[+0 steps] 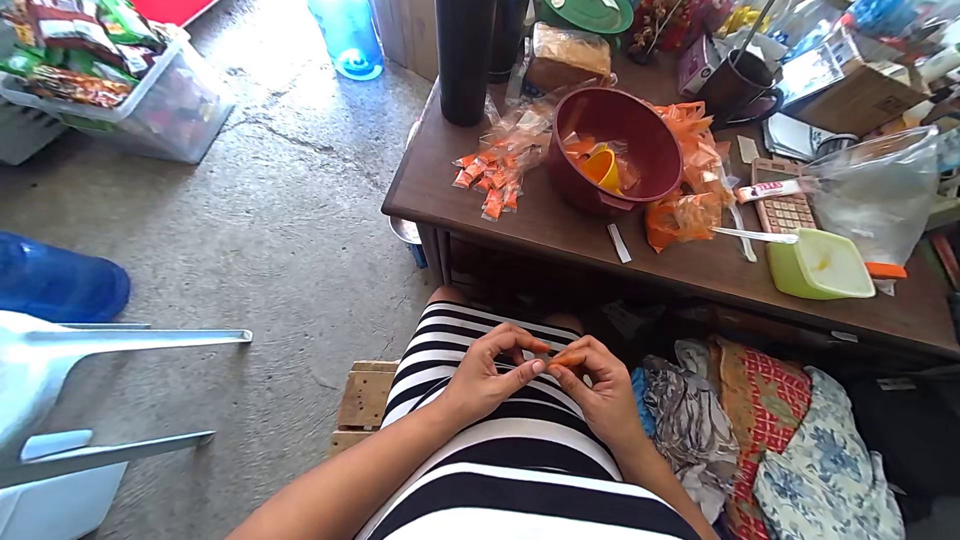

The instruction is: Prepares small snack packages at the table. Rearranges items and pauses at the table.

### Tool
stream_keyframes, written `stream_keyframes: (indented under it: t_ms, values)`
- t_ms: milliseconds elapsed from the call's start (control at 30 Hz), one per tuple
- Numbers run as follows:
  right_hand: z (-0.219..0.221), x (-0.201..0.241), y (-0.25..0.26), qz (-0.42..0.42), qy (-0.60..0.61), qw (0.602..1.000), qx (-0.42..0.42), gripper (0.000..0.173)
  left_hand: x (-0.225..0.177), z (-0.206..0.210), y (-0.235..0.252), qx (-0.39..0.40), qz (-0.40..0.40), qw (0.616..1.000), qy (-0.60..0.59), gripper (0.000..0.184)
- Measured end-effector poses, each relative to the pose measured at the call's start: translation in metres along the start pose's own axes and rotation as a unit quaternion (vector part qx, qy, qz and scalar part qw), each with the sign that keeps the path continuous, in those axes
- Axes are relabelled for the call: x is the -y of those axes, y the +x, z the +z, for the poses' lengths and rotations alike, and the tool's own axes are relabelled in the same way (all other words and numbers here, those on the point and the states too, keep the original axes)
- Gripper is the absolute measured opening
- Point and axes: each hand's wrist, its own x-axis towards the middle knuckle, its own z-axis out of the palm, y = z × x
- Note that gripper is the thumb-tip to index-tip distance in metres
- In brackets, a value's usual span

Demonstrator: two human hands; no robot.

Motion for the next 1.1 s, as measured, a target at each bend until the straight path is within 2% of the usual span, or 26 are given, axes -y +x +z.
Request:
stream_keyframes:
  t_ms: [167,433,700,900,967,1100]
  values:
    - [-0.0005,-0.0019,0.0005,-0.018,-0.007,1.000,-0.015,0.009,0.0021,0.0009,0.0023,0.018,0.002,1.000,-0.016,0.014]
    - [0.0025,-0.0019,0.0010,-0.039,-0.015,0.999,-0.012,0.016,0.0014,0.0018,0.0001,0.017,-0.024,0.999,-0.011,0.011]
    - [0.0022,-0.0006,-0.0020,-0.028,0.025,0.999,-0.020,0.005,-0.0024,0.0031,-0.0010,0.028,-0.018,0.999,-0.004,0.011]
    - [0.0046,-0.0020,-0.0008,-0.026,0.028,0.998,-0.043,0.010,0.0000,0.0040,-0.0009,0.023,-0.014,1.000,-0.006,0.011]
    - [0.0040,-0.0015,-0.0001,-0.032,0.039,0.998,-0.032,0.006,0.0001,0.0040,-0.0005,0.019,-0.013,1.000,-0.009,0.010]
    - [0.0046,0.0000,0.0004,-0.035,0.034,0.999,0.001,0.016,-0.0010,0.0036,-0.0010,0.007,-0.019,1.000,-0.013,0.009]
